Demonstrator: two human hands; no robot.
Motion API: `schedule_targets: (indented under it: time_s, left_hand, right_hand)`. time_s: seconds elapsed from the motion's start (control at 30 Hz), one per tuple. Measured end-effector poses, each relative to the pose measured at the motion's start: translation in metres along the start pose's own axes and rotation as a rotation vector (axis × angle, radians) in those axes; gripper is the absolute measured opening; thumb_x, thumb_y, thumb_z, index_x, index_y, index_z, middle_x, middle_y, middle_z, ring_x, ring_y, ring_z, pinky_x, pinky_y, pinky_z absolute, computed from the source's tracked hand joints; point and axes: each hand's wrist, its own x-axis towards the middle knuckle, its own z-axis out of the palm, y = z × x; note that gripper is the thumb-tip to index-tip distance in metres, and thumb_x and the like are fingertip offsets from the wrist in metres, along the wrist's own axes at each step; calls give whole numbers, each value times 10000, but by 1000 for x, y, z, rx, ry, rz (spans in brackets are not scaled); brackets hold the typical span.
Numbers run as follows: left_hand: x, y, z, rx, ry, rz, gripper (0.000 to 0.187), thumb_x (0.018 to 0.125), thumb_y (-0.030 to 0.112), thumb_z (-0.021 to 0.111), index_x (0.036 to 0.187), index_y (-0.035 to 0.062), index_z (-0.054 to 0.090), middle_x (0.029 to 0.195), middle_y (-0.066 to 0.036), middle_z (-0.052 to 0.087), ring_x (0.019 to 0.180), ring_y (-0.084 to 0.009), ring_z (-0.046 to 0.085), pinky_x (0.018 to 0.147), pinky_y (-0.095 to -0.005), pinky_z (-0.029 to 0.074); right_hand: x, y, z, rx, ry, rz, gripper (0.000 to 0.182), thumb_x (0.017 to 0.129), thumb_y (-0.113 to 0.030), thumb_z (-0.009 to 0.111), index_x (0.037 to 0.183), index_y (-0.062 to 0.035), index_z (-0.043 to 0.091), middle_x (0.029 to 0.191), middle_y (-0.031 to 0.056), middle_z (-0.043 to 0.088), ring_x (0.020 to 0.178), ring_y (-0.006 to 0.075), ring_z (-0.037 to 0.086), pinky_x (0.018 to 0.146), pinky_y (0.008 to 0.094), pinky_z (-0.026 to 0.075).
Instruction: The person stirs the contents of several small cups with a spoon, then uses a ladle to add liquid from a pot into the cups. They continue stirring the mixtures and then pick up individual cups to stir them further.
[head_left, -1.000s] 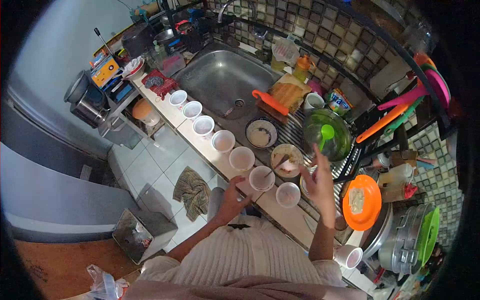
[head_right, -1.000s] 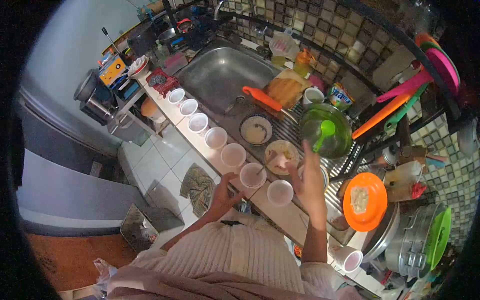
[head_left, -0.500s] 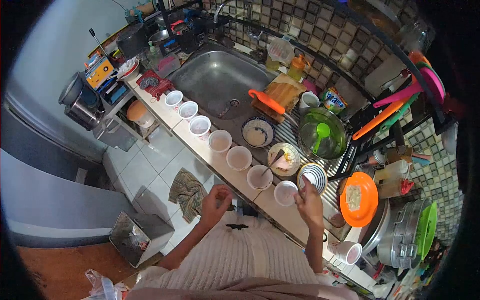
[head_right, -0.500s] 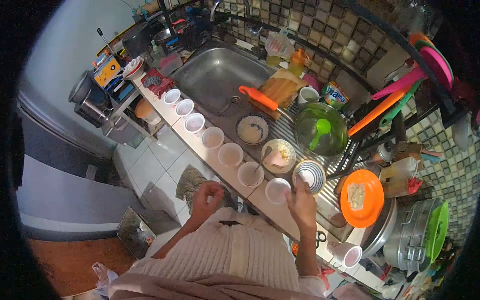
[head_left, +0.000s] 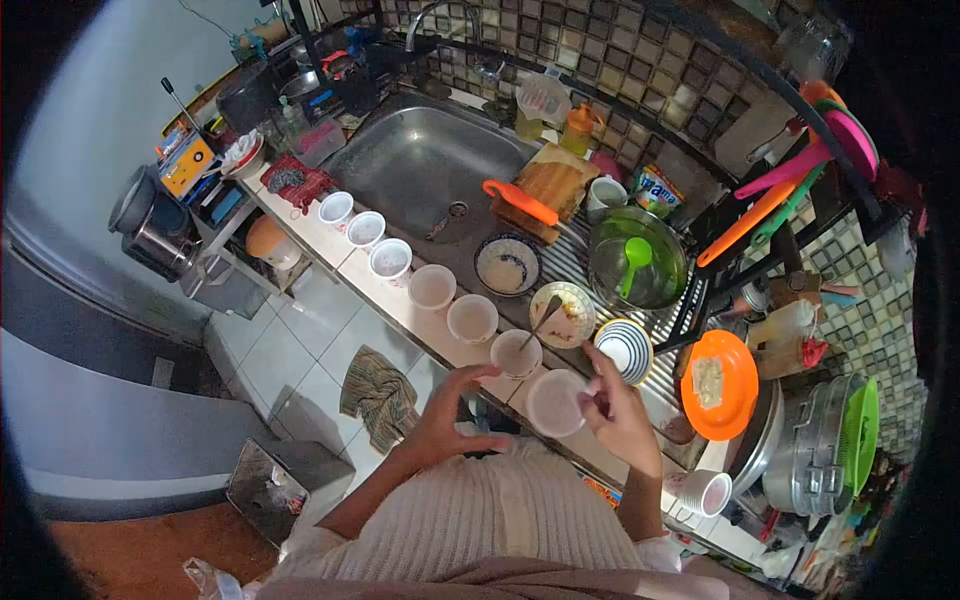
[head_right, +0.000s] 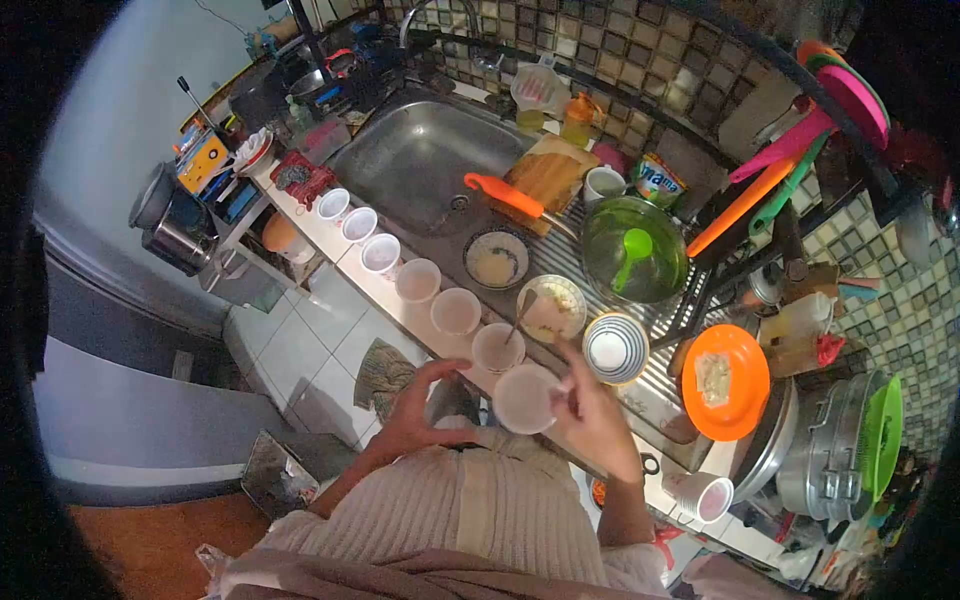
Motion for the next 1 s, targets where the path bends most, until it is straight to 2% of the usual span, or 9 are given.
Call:
schedule_targets:
  time_s: [0.17, 0.23, 0.3, 0.43, 0.5, 0.57, 0.63, 0.87, 1.0]
  left_hand:
    - [-4, -15, 11, -21, -79, -75, 818, 575, 255, 806, 1251, 43, 398, 1226, -138, 475, 1133, -281, 465, 929, -385, 384]
    - [-11, -22, 6, 56, -96, -129, 815, 563, 248, 809, 1244, 43, 411, 1221, -137, 483, 1130, -279, 472, 929, -385, 385]
    - [-21, -27, -1, 26, 38, -260, 791, 551, 240, 814, 1216, 35, 438, 1180, -137, 512, 1091, -277, 504, 919, -381, 394]
    - [-33, -56, -5, -3, 343, -263, 752, 532, 175, 813, 1170, 15, 448, 1095, -144, 555, 1038, -252, 546, 885, -359, 423]
    - [-28, -57, -8, -126, 401, -230, 735, 534, 125, 804, 1158, -11, 439, 1071, -147, 562, 1007, -237, 566, 856, -344, 446]
    - [-28, -50, -15, 36, 440, -205, 698, 540, 100, 819, 1127, 3, 454, 1018, -100, 586, 944, -195, 580, 821, -332, 468]
    - [-26, -42, -15, 1, 469, -249, 663, 549, 99, 815, 1103, 1, 464, 1002, -98, 593, 931, -196, 585, 810, -327, 469]
    - [-23, -52, -15, 49, 352, -226, 682, 566, 173, 802, 1135, 4, 466, 1049, -126, 574, 979, -209, 574, 834, -335, 449]
    - [-20, -46, -11, -76, 356, -254, 665, 570, 187, 802, 1124, 13, 477, 1049, -118, 576, 972, -214, 571, 840, -345, 441]
  right_hand:
    - [15, -20, 19, 133, -288, -17, 559, 806, -68, 568, 1308, -47, 324, 647, 78, 534, 564, 169, 529, 556, 281, 426]
    - [30, -1, 26, 117, -195, -127, 539, 821, -93, 575, 1295, -38, 325, 655, 80, 548, 551, 167, 532, 521, 267, 416]
    - [49, 12, 29, 83, 232, -60, 467, 822, -98, 584, 1234, -15, 380, 681, 96, 559, 552, 158, 537, 514, 270, 413]
    - [83, 12, 43, 118, 303, 14, 348, 821, -124, 593, 1129, -10, 478, 729, 108, 562, 599, 170, 551, 550, 286, 430]
    - [94, 19, 46, -5, 108, -182, 210, 821, -143, 588, 990, -21, 567, 777, 108, 561, 654, 199, 565, 586, 304, 446]
    - [86, 13, 44, -59, 69, -211, 136, 809, -149, 584, 898, -51, 615, 791, 94, 556, 697, 226, 569, 607, 301, 454]
    - [76, 15, 36, -208, 41, -663, 134, 758, -93, 636, 887, -60, 645, 769, 77, 581, 612, 182, 561, 544, 276, 446]
    - [42, 14, 15, -223, -51, -749, 211, 607, -14, 694, 807, -77, 668, 742, 54, 585, 526, 156, 558, 446, 260, 432]
    - [29, 13, 10, -186, 174, -813, 232, 589, 3, 692, 797, -99, 681, 718, 44, 586, 544, 135, 565, 463, 248, 443]
